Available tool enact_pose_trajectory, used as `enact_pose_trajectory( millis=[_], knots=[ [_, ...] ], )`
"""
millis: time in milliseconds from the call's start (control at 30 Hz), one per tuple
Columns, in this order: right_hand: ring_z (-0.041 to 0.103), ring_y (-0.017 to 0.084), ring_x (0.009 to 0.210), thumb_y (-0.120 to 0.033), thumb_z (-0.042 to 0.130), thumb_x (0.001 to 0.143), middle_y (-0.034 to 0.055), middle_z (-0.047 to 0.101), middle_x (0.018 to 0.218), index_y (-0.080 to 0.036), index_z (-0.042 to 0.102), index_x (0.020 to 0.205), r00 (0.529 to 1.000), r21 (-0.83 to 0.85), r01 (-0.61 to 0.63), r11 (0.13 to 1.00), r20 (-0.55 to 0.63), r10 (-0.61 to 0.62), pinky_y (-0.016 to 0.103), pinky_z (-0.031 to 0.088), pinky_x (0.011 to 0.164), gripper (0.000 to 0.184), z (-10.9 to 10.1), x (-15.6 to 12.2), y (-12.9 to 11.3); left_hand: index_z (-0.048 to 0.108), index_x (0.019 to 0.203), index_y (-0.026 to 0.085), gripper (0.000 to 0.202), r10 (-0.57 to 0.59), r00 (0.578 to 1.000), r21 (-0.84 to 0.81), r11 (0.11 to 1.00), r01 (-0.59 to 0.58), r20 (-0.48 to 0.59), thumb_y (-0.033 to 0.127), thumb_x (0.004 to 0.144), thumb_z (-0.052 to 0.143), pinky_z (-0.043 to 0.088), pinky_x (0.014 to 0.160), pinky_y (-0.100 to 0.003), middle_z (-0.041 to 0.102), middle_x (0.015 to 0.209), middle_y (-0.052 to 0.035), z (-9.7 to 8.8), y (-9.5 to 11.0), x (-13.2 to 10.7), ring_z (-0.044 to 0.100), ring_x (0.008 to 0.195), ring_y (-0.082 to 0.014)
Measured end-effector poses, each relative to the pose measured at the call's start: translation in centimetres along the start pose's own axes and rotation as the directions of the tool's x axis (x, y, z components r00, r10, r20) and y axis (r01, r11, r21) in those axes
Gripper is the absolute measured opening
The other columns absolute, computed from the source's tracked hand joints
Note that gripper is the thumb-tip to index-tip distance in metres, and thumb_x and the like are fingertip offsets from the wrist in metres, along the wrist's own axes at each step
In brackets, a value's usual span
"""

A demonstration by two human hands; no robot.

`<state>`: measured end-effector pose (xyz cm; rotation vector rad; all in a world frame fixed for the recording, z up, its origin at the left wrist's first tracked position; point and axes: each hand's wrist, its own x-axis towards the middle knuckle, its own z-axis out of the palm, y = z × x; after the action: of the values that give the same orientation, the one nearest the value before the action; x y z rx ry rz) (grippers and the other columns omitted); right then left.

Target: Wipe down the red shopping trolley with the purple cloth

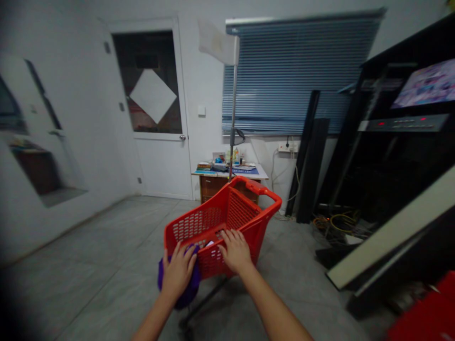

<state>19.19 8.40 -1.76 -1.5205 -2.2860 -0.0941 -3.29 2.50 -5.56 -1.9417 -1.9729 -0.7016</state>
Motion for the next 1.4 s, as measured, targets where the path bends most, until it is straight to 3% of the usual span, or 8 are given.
enact_pose_trajectory(
  millis=[200,333,533,833,967,1167,1300,1400],
  knots=[
    [0.017,0.025,0.148,-0.052,0.04,0.096,0.0007,0.035,0.157,-0.025,0.039,0.149,0.997,0.011,-0.038,0.999,-0.064,0.038,0.042,0.012,0.121,0.059,0.2,-0.6,0.7,0.06,0.13,0.03,0.04,-0.088,0.995,-0.02,0.996,0.089,0.05,0.033,0.099,0.035,0.015,0.114,-0.064,0.066,0.129,-0.0067,0.6,-5.5,-0.9,0.046,0.133,-0.0285],
    [0.017,0.027,0.148,-0.05,0.043,0.095,0.0011,0.037,0.155,-0.023,0.04,0.148,0.994,0.028,-0.063,0.998,-0.087,0.065,0.043,0.015,0.121,0.06,0.5,-1.1,-0.6,0.063,0.127,0.024,0.04,-0.216,0.973,0.038,0.975,0.219,-0.078,0.029,0.099,0.036,0.02,0.112,-0.062,0.065,0.129,-0.0102,1.1,-1.1,0.2,0.05,0.128,-0.0303],
    [0.016,0.025,0.148,-0.049,0.043,0.095,0.0014,0.036,0.156,-0.022,0.042,0.147,0.991,0.03,-0.077,0.997,-0.107,0.079,0.043,0.015,0.121,0.058,0.5,-1.8,-0.4,0.061,0.13,0.027,0.038,-0.019,0.999,-0.06,0.998,0.017,-0.026,0.032,0.098,0.041,0.024,0.113,-0.056,0.064,0.131,-0.0085,1.0,5.1,2.1,0.052,0.126,-0.0289],
    [0.006,0.026,0.15,-0.052,0.043,0.095,-0.0016,0.025,0.16,-0.025,0.037,0.15,0.99,0.019,-0.085,0.996,-0.114,0.087,0.047,0.012,0.122,0.061,0.9,-2.3,0.0,0.064,0.125,0.023,0.038,-0.121,0.992,-0.008,0.993,0.121,-0.021,0.035,0.099,0.039,0.023,0.113,-0.058,0.065,0.128,-0.0092,1.1,-3.2,0.8,0.049,0.13,-0.0288],
    [0.006,0.027,0.15,-0.052,0.042,0.095,-0.0004,0.027,0.159,-0.022,0.038,0.149,0.988,0.023,-0.094,0.995,-0.125,0.096,0.047,0.013,0.122,0.062,0.9,-2.1,-0.4,0.066,0.122,0.02,0.039,-0.198,0.975,0.004,0.98,0.199,-0.096,0.03,0.099,0.037,0.025,0.111,-0.056,0.068,0.123,-0.0116,1.3,0.4,1.3,0.054,0.123,-0.0288],
    [0.01,0.027,0.15,-0.046,0.042,0.096,0.0019,0.031,0.158,-0.02,0.043,0.147,0.985,0.019,-0.116,0.993,-0.127,0.118,0.049,0.016,0.121,0.057,0.5,-2.4,-0.6,0.065,0.123,0.024,0.037,-0.002,1.0,-0.088,0.996,0.0,-0.02,0.035,0.098,0.04,0.029,0.111,-0.051,0.067,0.125,-0.01,0.9,7.6,2.9,0.056,0.12,-0.0268],
    [0.011,0.026,0.15,-0.043,0.043,0.095,0.0015,0.034,0.157,-0.023,0.043,0.147,0.984,0.013,-0.09,0.996,-0.153,0.091,0.05,0.018,0.121,0.055,0.7,-2.7,-0.4,0.065,0.123,0.027,0.037,0.117,0.993,-0.099,0.988,-0.116,0.009,0.04,0.098,0.041,0.025,0.114,-0.051,0.069,0.118,-0.0074,0.4,4.6,2.9,0.058,0.116,-0.0244],
    [0.01,0.026,0.15,-0.044,0.043,0.095,0.001,0.032,0.158,-0.023,0.043,0.147,0.981,0.012,-0.093,0.996,-0.168,0.094,0.05,0.017,0.121,0.056,0.9,-2.9,-0.5,0.066,0.121,0.028,0.036,0.043,0.999,-0.064,0.997,-0.043,0.006,0.042,0.097,0.042,0.021,0.115,-0.052,0.068,0.123,-0.0064,0.3,0.0,2.0,0.053,0.125,-0.0258]
  ],
)
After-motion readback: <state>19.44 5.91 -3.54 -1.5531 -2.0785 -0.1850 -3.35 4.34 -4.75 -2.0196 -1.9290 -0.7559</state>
